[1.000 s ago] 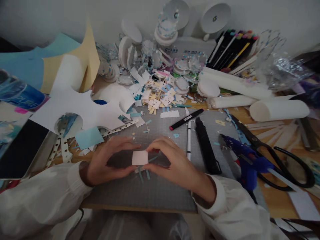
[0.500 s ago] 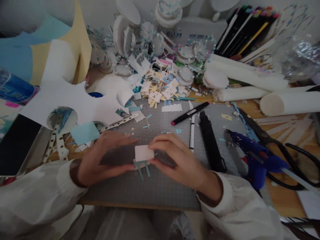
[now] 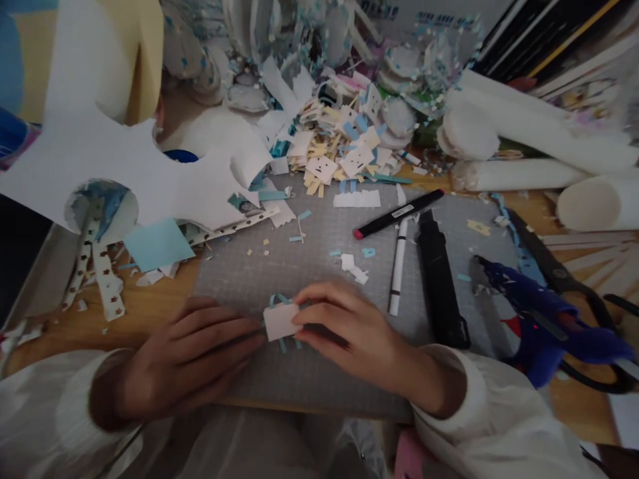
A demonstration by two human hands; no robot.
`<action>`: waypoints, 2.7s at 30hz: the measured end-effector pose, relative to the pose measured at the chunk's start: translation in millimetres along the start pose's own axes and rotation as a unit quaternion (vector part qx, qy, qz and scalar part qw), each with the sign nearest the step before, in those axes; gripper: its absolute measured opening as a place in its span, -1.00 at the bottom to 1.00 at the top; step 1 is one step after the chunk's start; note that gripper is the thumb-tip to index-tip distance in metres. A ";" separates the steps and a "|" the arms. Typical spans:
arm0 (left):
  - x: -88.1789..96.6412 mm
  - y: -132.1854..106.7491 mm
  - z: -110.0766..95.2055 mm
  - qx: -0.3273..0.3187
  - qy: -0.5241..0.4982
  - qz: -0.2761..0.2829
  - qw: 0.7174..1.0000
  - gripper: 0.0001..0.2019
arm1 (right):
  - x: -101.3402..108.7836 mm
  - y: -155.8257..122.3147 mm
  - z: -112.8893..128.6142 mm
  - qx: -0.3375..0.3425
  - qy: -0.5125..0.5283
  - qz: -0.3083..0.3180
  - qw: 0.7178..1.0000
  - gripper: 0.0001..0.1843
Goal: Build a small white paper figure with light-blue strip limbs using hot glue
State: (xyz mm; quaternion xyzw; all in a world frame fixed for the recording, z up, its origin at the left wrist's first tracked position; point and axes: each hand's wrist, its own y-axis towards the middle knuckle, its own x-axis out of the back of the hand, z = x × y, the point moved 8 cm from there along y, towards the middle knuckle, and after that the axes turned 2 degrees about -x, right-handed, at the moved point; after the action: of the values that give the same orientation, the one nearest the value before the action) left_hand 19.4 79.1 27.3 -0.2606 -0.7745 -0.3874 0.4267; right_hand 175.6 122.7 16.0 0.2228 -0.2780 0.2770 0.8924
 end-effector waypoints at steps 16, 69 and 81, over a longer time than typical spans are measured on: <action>-1.4 -1.6 3.3 -0.004 0.018 -0.007 1.000 -0.75 | -6.9 0.8 -2.4 -0.008 -0.033 0.033 0.999 -0.87; 8.3 -2.3 -19.6 0.023 0.091 0.000 0.996 -0.61 | -9.4 -12.1 9.6 -0.052 -0.196 -0.063 0.977 -0.61; 14.6 16.8 11.1 0.181 -0.091 -0.080 0.976 -0.78 | -1.8 -17.2 34.5 -0.006 -0.081 -0.136 0.987 -0.90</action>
State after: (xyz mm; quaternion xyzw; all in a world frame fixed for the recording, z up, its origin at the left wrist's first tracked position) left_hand 19.3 98.7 42.5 -0.1508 -0.8855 -0.2485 0.3625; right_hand 172.2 90.1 36.4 0.2750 -0.3182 0.1319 0.8976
